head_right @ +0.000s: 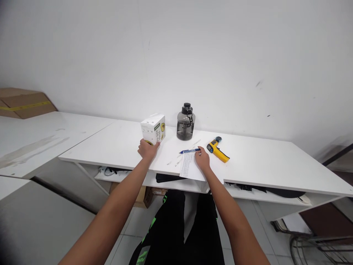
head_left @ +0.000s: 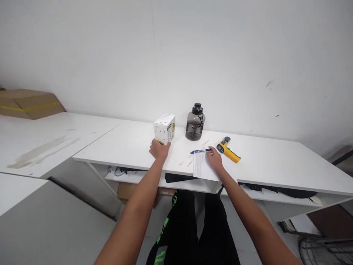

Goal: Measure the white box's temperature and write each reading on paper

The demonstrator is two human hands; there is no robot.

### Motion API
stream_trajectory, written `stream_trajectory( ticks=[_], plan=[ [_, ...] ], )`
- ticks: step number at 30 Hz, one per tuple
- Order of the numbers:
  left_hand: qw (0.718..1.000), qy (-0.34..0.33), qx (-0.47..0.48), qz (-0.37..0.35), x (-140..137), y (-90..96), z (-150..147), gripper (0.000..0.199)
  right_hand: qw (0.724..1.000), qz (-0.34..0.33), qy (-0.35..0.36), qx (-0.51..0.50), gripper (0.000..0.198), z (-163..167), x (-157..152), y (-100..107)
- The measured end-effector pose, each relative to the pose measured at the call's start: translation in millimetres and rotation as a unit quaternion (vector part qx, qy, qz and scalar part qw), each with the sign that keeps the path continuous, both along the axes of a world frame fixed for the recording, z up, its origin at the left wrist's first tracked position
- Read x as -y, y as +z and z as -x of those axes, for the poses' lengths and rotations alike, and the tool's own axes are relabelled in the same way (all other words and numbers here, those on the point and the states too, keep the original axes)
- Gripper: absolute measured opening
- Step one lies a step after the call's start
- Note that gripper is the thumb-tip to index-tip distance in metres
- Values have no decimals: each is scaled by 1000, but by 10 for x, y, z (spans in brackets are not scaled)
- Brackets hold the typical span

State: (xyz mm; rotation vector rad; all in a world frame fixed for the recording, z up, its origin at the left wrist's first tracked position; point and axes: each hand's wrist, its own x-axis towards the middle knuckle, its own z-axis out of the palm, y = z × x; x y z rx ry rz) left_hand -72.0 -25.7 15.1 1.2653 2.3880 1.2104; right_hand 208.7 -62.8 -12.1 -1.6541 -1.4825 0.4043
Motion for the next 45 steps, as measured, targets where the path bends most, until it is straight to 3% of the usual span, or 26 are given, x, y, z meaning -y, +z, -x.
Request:
stream_trajectory(
  ticks=[14, 23, 29, 31, 33, 36, 39, 45],
  plan=[
    [1000, 3, 0, -16, -2, -18, 12, 63, 1000, -3, 14, -7, 41, -2, -4, 9],
    [1000, 3, 4, -11, 33, 32, 9, 64, 997, 3, 18, 70, 36, 39, -43, -46],
    [999, 5, 12, -52, 90, 85, -7, 71, 996, 57, 51, 47, 31, -79, -152, 272],
    [997, 2, 7, -81, 81, 68, 7, 78, 995, 37, 24, 88, 34, -209, -151, 407],
    [996, -11, 9, -91, 58, 43, 34, 79, 975, 28, -74, 210, 38, -353, -134, 473],
    [995, -16, 22, -94, 14, 8, 78, 71, 928, 128, -173, 304, 53, -540, -120, 422],
    [994, -2, 24, -107, -15, -15, 102, 67, 923, 194, -140, 302, 60, -661, -129, 294],
    [987, -16, 111, -113, 19, 8, 102, 73, 932, 225, -87, 272, 62, -767, -158, 274]
  ],
)
